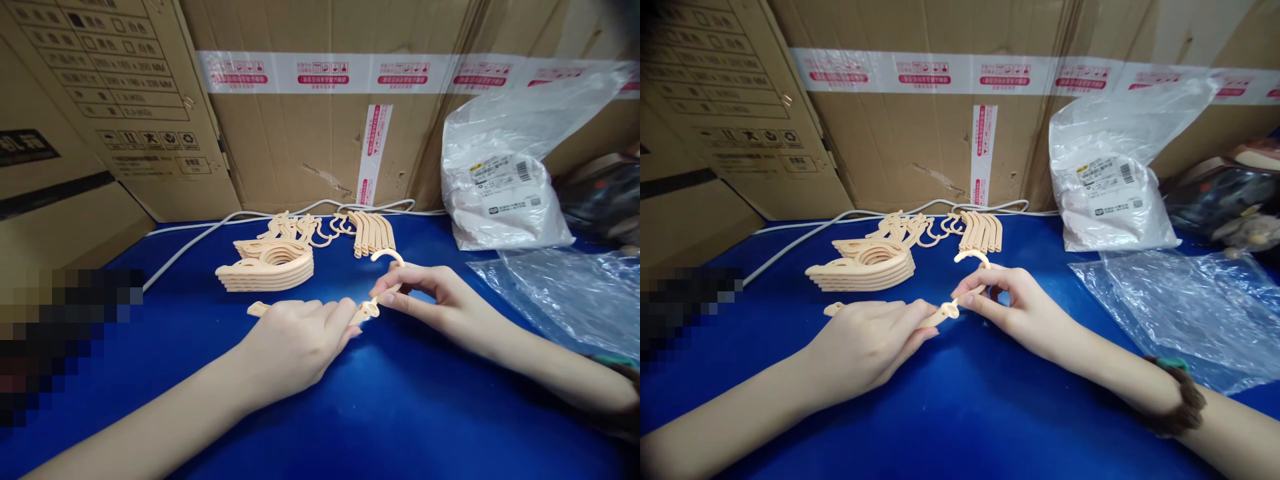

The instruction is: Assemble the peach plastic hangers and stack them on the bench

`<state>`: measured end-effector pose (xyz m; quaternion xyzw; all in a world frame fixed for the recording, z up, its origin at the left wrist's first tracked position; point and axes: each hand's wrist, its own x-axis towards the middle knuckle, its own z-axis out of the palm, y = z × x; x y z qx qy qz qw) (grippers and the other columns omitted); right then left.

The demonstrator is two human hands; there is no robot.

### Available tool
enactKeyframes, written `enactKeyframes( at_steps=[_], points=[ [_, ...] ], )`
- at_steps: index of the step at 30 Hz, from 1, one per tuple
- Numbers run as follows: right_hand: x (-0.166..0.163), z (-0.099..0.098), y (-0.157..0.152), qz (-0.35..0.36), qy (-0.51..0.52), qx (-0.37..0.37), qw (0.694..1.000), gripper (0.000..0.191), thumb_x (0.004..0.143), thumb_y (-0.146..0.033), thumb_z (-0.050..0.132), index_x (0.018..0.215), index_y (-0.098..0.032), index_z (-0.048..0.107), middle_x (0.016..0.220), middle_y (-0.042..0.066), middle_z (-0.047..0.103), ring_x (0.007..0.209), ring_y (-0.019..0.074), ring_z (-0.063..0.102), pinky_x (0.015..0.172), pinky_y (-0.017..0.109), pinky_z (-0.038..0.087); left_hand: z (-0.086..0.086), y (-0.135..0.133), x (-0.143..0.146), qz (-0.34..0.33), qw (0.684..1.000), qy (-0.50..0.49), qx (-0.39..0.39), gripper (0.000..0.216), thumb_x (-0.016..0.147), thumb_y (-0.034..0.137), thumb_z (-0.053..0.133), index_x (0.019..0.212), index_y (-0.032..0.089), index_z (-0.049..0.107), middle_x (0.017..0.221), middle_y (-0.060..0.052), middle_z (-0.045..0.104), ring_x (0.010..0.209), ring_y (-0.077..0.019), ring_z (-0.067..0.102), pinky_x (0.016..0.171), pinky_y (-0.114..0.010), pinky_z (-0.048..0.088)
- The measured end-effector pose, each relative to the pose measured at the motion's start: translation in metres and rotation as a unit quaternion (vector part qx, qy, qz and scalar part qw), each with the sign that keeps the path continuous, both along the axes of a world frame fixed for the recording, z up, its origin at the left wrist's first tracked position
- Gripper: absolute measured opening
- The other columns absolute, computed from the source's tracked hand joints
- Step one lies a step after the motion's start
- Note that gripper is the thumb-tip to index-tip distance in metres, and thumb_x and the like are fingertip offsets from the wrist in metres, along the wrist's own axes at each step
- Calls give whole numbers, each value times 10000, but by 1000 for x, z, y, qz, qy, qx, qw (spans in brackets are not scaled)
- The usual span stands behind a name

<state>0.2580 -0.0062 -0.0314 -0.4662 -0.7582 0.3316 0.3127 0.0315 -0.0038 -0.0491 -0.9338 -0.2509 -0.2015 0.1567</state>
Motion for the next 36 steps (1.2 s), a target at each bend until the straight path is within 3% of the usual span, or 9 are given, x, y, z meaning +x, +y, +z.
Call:
enactKeyframes(
  at_steps=[10,21,24,26,28,31,33,36],
  points=[
    [-4,0,-6,-7,-27,38,999,192,902,-334,547,846,-215,686,831,6,688,765,158,583,716,296,430,-1,1,1,6,1000,15,14,294,1017,283,278,852,183,500,589,36,558,476,-142,567,434,-267,316],
    [-7,-4,-7,3,-1,-17,1000,205,898,-365,558,860,-203,678,863,24,692,780,173,601,665,285,430,-1,0,2,0,1000,14,1,281,1011,283,304,827,186,493,605,31,589,479,-139,580,439,-251,313],
    [-7,-5,-7,12,-23,7,1000,198,918,-335,536,871,-204,677,881,22,689,812,169,595,713,287,426,0,-2,3,15,998,16,-55,248,1001,288,343,855,182,513,637,20,619,524,-158,616,447,-255,342],
    [-6,-5,-7,31,-38,27,998,195,933,-313,519,888,-200,671,892,25,686,827,164,593,752,290,427,2,-5,4,26,991,-3,-131,167,988,271,387,1012,177,524,766,1,678,649,-175,669,484,-251,388],
    [-6,-5,-8,56,-42,38,997,181,942,-300,511,926,-197,659,908,24,680,833,155,595,772,284,435,5,-6,5,35,974,-34,-220,186,975,242,414,1139,198,491,919,-11,696,785,-180,682,554,-249,441],
    [-6,-1,-10,90,-41,46,994,158,944,-288,519,1009,-205,636,960,19,668,858,142,600,785,268,451,7,-6,4,45,927,-105,-358,143,960,243,441,1070,232,533,954,9,672,832,-159,655,677,-260,491],
    [-5,4,-10,98,-39,53,993,201,948,-298,514,1113,-219,600,971,15,663,862,139,607,788,263,463,7,-3,4,47,874,-164,-456,127,945,273,469,1019,232,565,861,17,649,772,-144,639,659,-251,506],
    [9,14,0,45,-55,88,994,345,948,-377,503,1262,-232,509,945,22,668,835,160,622,758,287,487,8,0,5,53,759,-249,-600,153,893,311,532,981,192,570,737,13,599,650,-134,627,508,-206,498]
  ],
)
